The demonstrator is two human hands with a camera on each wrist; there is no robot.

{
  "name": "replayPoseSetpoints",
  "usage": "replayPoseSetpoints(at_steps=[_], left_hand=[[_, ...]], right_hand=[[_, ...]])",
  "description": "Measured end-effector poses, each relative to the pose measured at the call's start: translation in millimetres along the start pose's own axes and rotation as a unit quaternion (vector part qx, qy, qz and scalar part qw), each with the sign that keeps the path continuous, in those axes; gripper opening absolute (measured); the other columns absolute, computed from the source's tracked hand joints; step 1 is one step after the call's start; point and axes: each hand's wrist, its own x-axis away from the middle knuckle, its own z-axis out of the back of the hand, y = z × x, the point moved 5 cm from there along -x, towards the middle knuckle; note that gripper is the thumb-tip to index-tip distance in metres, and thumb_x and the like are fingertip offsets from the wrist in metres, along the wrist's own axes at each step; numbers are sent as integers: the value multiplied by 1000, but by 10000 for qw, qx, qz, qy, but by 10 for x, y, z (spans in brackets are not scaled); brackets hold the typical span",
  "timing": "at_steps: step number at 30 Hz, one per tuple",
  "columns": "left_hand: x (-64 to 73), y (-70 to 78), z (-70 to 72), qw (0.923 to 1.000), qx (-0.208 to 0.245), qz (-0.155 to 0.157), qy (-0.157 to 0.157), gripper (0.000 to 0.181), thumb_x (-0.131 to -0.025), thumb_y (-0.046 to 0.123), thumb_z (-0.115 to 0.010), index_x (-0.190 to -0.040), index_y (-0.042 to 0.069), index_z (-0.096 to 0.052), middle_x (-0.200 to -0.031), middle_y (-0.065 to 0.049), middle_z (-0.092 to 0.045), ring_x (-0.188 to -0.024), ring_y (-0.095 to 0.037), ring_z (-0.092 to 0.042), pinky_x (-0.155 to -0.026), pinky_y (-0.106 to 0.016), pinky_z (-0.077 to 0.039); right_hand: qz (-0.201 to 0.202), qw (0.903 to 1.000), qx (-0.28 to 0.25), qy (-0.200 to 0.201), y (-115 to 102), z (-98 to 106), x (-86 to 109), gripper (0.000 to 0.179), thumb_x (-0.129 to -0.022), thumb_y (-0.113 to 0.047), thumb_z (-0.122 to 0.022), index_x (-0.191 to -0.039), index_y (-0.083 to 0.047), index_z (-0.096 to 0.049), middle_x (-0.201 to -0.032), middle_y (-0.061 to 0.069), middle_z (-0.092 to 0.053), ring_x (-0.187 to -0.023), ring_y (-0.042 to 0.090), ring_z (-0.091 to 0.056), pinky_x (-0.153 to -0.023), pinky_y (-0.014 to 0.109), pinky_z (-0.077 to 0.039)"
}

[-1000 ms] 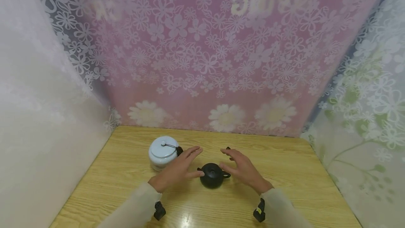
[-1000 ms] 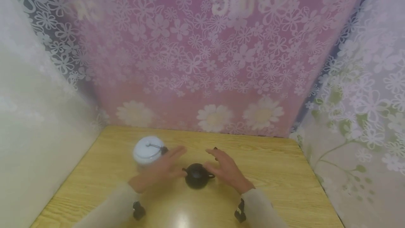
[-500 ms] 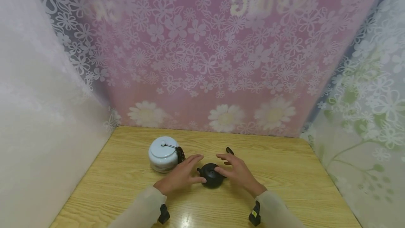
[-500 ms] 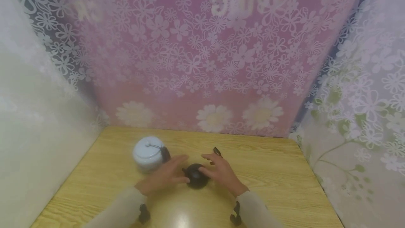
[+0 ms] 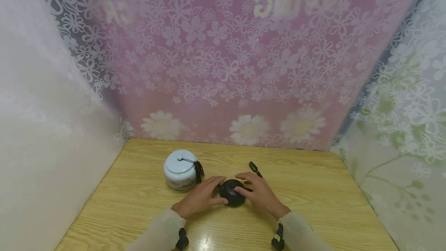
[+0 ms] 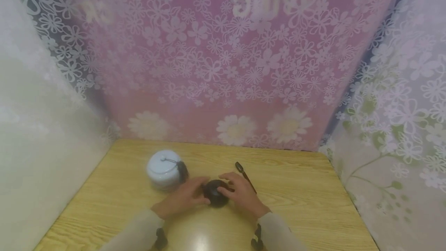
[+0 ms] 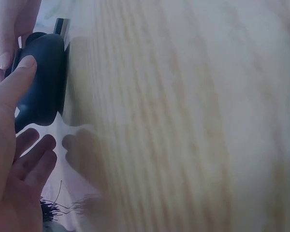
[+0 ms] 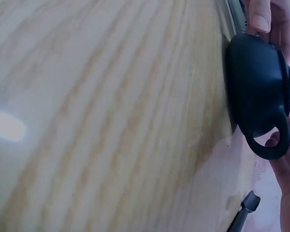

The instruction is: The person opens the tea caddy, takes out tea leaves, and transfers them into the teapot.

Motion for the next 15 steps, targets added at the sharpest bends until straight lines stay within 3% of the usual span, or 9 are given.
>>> replayPoseSetpoints(at_steps=[7,15], left_hand=[[8,69,-11,9996,149,-252,63,77,-103,53,-73,-166,19,-46,-164,-2,-55,-150,-27,-55,-121,-54,-50],[7,75,-39,9985,201,-444,257,68,-103,49,-73,-162,25,-51,-160,2,-58,-148,-22,-57,-121,-50,-51]], right_hand=[[69,9998,142,120,-3,-29,17,36,-103,-33,-78,-134,-14,-75,-132,3,-75,-119,27,-75,-98,43,-66],[68,9995,112,279,-7,-52,30,29,-102,-29,-80,-128,-17,-79,-127,2,-77,-116,25,-76,-96,39,-67]])
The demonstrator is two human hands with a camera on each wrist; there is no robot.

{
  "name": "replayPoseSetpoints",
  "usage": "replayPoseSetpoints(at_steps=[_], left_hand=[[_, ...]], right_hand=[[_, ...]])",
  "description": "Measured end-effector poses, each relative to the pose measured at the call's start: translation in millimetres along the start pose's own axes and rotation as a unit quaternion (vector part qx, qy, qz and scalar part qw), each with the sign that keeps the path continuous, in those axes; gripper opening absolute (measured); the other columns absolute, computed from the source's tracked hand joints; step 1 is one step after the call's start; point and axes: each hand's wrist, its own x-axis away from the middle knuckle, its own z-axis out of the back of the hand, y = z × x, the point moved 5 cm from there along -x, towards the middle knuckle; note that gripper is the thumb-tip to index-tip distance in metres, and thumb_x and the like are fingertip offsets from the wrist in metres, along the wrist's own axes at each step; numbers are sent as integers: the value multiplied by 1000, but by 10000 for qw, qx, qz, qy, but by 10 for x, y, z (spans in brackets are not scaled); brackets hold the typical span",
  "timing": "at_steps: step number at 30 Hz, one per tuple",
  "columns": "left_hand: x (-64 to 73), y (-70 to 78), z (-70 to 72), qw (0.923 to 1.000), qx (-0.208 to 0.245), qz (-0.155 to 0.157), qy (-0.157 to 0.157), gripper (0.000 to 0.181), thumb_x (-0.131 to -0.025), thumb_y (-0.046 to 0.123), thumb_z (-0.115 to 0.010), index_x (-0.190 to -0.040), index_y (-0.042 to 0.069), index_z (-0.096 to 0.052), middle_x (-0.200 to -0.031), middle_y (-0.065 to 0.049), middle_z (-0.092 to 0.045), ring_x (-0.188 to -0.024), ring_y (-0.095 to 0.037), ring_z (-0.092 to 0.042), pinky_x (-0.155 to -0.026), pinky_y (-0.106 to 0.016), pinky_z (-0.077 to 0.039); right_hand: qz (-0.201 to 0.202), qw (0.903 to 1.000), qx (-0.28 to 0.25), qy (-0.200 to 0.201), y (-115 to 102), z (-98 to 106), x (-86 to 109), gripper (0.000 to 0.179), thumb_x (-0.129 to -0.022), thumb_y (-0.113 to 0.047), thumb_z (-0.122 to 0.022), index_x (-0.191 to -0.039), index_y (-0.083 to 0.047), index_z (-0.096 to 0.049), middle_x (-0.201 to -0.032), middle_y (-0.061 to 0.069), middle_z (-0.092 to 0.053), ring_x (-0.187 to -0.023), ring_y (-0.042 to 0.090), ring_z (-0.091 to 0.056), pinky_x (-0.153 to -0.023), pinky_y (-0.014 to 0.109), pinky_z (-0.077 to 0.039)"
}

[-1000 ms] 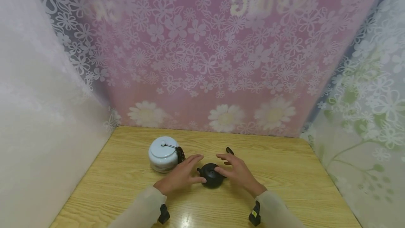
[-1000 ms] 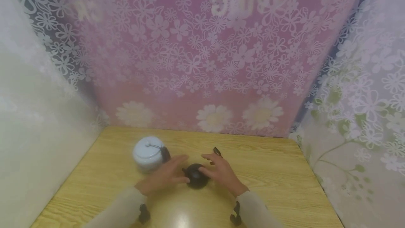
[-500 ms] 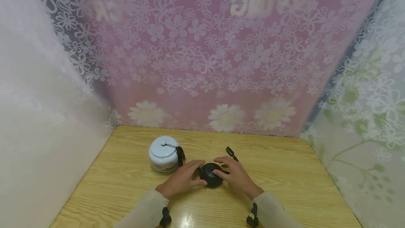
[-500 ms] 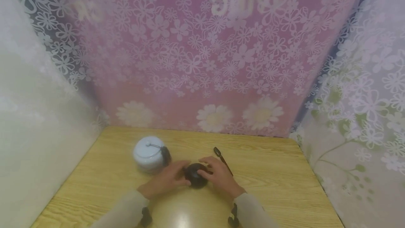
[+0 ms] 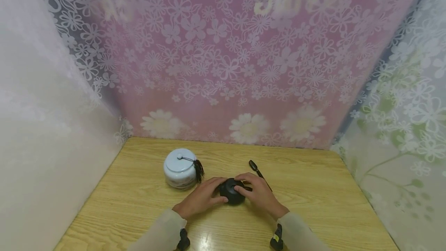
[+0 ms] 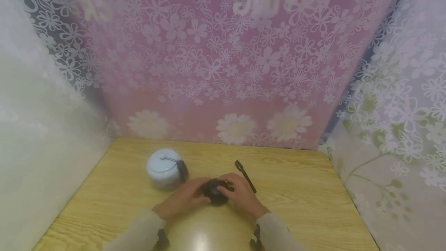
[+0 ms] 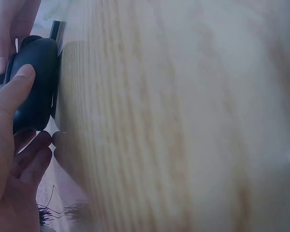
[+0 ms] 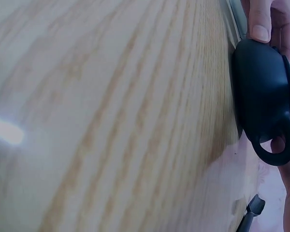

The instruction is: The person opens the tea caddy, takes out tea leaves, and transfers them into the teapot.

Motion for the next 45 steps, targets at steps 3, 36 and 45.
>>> replayPoseSetpoints(at_steps=[3,36,45], left_hand=[[-11,-31,-22,10000,-11,1,21,68,-103,51,-72,-163,27,-50,-160,5,-58,-149,-19,-57,-122,-48,-50],[-22,-54,-31,9997,-89,230,-55,71,-102,52,-72,-165,29,-47,-163,5,-55,-152,-20,-54,-124,-49,-49],[2,-55,-27,9996,-96,264,-72,73,-102,53,-72,-166,28,-46,-164,4,-54,-152,-21,-54,-123,-48,-50]], right_hand=[[-66,10000,18,41,-6,-1,-3,27,-101,-29,-81,-126,-18,-80,-128,2,-77,-117,26,-76,-96,39,-67],[-331,9975,1,625,-158,317,120,11,-97,-19,-86,-109,-20,-87,-125,0,-82,-114,26,-79,-94,47,-67],[-198,9982,291,478,-165,414,372,11,-96,-18,-86,-107,-18,-87,-121,-1,-82,-107,23,-80,-90,49,-67]])
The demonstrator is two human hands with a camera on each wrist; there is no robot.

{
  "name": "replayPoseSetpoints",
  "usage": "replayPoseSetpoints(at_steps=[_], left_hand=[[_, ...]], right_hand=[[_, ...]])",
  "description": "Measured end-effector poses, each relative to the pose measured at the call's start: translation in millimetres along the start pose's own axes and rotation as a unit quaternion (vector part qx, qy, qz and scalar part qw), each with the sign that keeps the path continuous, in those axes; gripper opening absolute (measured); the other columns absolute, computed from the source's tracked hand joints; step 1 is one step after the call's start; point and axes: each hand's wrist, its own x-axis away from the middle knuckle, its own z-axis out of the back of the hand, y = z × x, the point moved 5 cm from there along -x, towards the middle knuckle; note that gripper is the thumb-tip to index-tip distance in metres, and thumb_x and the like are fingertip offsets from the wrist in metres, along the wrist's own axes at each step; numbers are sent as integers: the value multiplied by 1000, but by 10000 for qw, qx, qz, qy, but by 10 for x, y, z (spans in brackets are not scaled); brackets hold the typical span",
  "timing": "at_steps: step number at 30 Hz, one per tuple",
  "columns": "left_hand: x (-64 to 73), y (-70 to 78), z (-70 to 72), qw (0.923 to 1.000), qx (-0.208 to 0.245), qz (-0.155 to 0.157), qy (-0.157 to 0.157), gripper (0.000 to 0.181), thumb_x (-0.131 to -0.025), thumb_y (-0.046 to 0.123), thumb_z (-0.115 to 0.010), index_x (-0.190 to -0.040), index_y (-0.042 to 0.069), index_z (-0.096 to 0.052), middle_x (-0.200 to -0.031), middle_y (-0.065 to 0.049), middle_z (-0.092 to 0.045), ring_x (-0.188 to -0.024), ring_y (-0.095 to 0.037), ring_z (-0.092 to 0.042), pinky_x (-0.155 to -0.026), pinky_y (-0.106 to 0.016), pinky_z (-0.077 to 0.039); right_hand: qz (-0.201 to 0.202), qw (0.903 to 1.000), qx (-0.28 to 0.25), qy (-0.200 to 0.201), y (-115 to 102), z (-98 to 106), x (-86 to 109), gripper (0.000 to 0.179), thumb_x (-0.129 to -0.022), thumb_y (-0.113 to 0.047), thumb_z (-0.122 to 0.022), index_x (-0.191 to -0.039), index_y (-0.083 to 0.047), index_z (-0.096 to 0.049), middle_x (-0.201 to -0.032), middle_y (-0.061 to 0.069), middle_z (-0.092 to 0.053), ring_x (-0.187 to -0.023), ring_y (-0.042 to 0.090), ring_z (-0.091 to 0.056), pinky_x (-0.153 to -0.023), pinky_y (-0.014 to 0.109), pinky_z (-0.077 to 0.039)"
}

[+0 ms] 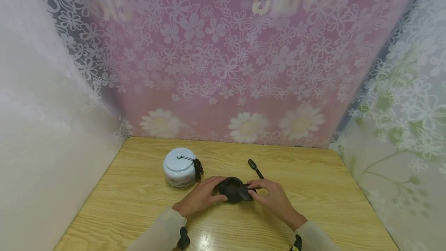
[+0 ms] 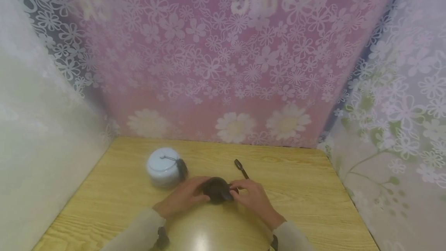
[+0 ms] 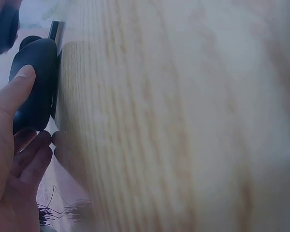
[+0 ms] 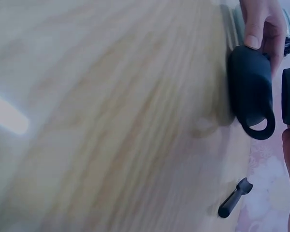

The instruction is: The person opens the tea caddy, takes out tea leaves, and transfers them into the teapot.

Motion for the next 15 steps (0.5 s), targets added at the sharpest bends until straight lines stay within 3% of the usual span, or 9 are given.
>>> replayPoseSetpoints(at_steps=[6,15], left_hand=[[-5,-1,-17,9999,21,94,-55,74,-102,53,-73,-166,29,-46,-166,5,-52,-154,-21,-52,-124,-48,-48],[6,38,15,9999,92,76,-87,73,-103,50,-73,-166,27,-46,-166,4,-52,-154,-21,-51,-124,-48,-48]], right_hand=[[255,9996,156,-25,45,76,170,9,-97,-20,-86,-105,-20,-86,-118,-1,-83,-104,20,-79,-86,42,-68],[252,9991,293,-185,187,65,362,10,-96,-22,-86,-106,-22,-84,-117,-4,-83,-104,15,-79,-86,34,-68]])
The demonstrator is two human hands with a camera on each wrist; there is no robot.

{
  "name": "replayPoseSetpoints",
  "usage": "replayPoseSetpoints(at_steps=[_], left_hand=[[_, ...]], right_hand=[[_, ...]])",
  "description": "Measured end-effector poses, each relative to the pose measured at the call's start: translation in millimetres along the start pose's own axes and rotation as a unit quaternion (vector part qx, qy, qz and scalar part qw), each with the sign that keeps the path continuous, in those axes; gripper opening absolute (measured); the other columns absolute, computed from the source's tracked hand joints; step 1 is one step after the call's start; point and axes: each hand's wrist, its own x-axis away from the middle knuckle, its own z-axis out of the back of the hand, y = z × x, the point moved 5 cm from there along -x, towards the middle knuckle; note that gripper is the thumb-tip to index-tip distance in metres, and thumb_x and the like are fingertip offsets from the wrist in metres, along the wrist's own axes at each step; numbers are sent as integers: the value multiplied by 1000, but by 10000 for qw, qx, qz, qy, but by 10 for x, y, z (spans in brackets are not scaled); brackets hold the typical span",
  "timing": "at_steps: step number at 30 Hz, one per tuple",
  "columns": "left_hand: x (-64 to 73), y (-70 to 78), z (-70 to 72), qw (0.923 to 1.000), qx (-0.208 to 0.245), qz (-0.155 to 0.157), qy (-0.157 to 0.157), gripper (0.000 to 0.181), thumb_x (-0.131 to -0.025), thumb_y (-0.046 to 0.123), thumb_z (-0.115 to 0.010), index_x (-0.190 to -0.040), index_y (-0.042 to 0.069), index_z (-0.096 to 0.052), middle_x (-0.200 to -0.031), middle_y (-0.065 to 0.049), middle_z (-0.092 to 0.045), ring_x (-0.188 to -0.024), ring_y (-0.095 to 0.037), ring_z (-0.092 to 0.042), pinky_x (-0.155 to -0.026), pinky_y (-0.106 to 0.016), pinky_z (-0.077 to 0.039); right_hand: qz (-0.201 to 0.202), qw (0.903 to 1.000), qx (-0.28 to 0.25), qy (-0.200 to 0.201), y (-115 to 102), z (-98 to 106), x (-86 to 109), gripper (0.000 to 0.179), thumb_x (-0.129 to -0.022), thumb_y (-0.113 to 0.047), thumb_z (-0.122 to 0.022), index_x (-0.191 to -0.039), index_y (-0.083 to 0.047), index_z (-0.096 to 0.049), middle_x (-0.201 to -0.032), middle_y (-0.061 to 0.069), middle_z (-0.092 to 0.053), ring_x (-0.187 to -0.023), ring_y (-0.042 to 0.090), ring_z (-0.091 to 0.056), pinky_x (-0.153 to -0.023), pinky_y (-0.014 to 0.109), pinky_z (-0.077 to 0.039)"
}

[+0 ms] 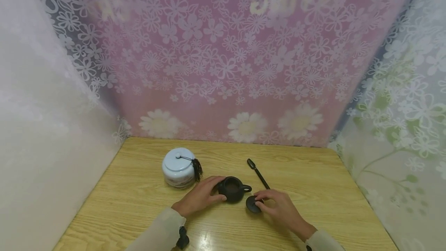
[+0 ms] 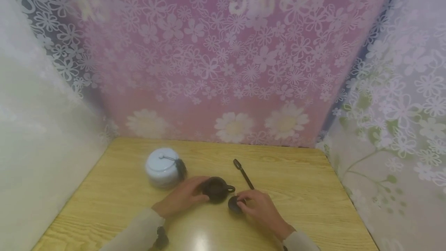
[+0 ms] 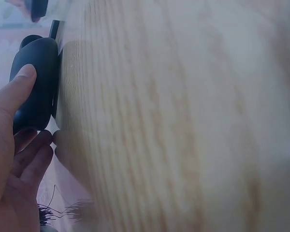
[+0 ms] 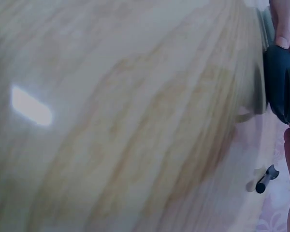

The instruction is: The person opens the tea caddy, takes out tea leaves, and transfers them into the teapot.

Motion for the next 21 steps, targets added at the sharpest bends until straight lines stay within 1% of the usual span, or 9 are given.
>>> replayPoseSetpoints(at_steps=[4,9,13,17,21], left_hand=[[-1,17,9,10000,-42,-48,16,72,-103,48,-74,-166,25,-47,-166,2,-53,-154,-23,-52,-124,-50,-49],[-2,22,12,9998,-127,-165,69,72,-104,49,-73,-166,23,-48,-165,-1,-54,-152,-26,-54,-122,-52,-50],[-5,13,10,9998,-110,-170,63,71,-104,50,-72,-166,25,-48,-164,0,-55,-152,-26,-54,-122,-52,-50],[-9,5,5,9998,-126,-172,48,71,-104,50,-73,-166,25,-47,-164,0,-55,-152,-25,-54,-122,-51,-50],[-12,-6,-4,9998,-156,-149,28,72,-103,51,-73,-166,26,-47,-165,1,-54,-152,-25,-54,-122,-51,-50]], right_hand=[[51,9999,-4,-108,44,-22,45,9,-98,-23,-85,-107,-22,-83,-117,-4,-82,-104,12,-78,-88,36,-67],[81,9995,-138,-274,75,-45,81,9,-99,-24,-83,-108,-21,-82,-117,-1,-82,-103,10,-78,-88,34,-67],[126,9991,-71,-390,94,-60,101,6,-99,-25,-83,-105,-24,-82,-117,-2,-81,-103,8,-77,-92,36,-67],[121,9987,-7,-489,112,-65,115,4,-99,-26,-83,-102,-28,-82,-118,-2,-81,-106,12,-78,-94,41,-67],[97,9986,59,-520,125,-59,122,5,-98,-27,-84,-102,-30,-82,-118,-2,-82,-107,16,-78,-94,42,-67]])
